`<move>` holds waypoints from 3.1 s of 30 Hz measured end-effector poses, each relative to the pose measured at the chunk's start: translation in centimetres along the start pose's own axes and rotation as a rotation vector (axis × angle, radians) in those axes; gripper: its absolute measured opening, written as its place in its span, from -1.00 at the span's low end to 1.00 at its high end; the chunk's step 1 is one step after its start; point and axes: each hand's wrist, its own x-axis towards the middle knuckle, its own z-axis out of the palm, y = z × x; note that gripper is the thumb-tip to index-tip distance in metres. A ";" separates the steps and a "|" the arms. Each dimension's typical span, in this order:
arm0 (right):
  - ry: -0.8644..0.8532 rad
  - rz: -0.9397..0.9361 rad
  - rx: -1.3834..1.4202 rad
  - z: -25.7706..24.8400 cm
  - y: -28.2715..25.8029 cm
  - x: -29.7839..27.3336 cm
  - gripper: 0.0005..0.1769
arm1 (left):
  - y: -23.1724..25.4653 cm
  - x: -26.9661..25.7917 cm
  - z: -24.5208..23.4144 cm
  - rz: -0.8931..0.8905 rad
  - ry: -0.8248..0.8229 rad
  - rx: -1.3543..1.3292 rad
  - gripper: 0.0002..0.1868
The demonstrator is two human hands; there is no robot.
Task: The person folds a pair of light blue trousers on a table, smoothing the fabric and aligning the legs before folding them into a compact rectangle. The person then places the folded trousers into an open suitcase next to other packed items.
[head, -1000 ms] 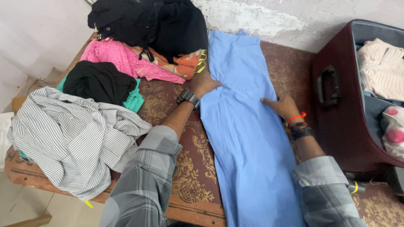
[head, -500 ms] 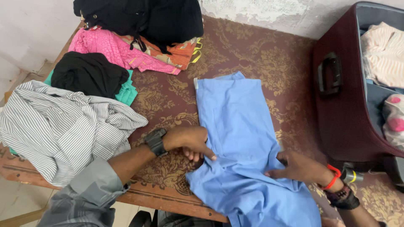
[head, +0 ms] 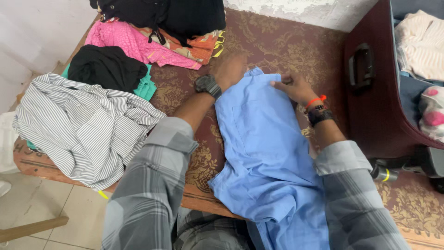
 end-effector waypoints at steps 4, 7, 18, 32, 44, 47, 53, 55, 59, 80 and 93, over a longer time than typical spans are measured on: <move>0.168 -0.186 -0.045 1.5 -0.8 -0.1 -0.57 | -0.9 2.0 2.7 0.035 -0.080 -0.217 -0.49; 0.176 -0.262 0.156 0.6 -3.5 -3.2 -0.76 | 0.8 0.3 0.9 0.473 0.124 -0.503 -0.33; -0.191 -0.210 0.621 -4.6 -6.2 -5.5 -0.64 | 5.1 -11.8 -7.4 0.691 -0.185 -0.266 -0.85; -0.043 -0.041 0.343 4.0 -1.7 4.8 -0.59 | 8.5 -13.1 -11.4 0.539 -0.390 -0.585 -0.63; -0.212 0.005 0.682 2.4 -1.0 3.9 -0.80 | 6.0 -10.2 -9.0 0.311 -0.223 -0.880 -0.78; -0.279 0.058 0.858 2.0 -1.2 3.5 -0.82 | 5.1 -7.1 -6.4 0.262 0.141 -0.818 -0.82; -0.303 0.131 0.903 1.0 -4.7 1.7 -0.58 | 3.5 -1.7 0.3 0.185 0.257 -0.643 -0.81; -0.326 0.189 0.905 0.8 -5.0 1.4 -0.34 | 3.5 0.0 2.1 0.124 0.247 -0.592 -0.81; -0.298 0.020 0.835 1.3 -2.5 2.2 -0.69 | 2.5 2.6 4.3 0.128 0.223 -0.628 -0.73; -0.246 0.021 0.976 1.0 0.2 3.0 -0.80 | 0.1 2.2 -3.2 0.337 -0.588 -0.197 -0.32; -0.100 0.116 0.767 0.7 -1.5 3.3 -0.73 | -7.9 0.4 -5.7 0.103 -0.524 -0.202 -0.32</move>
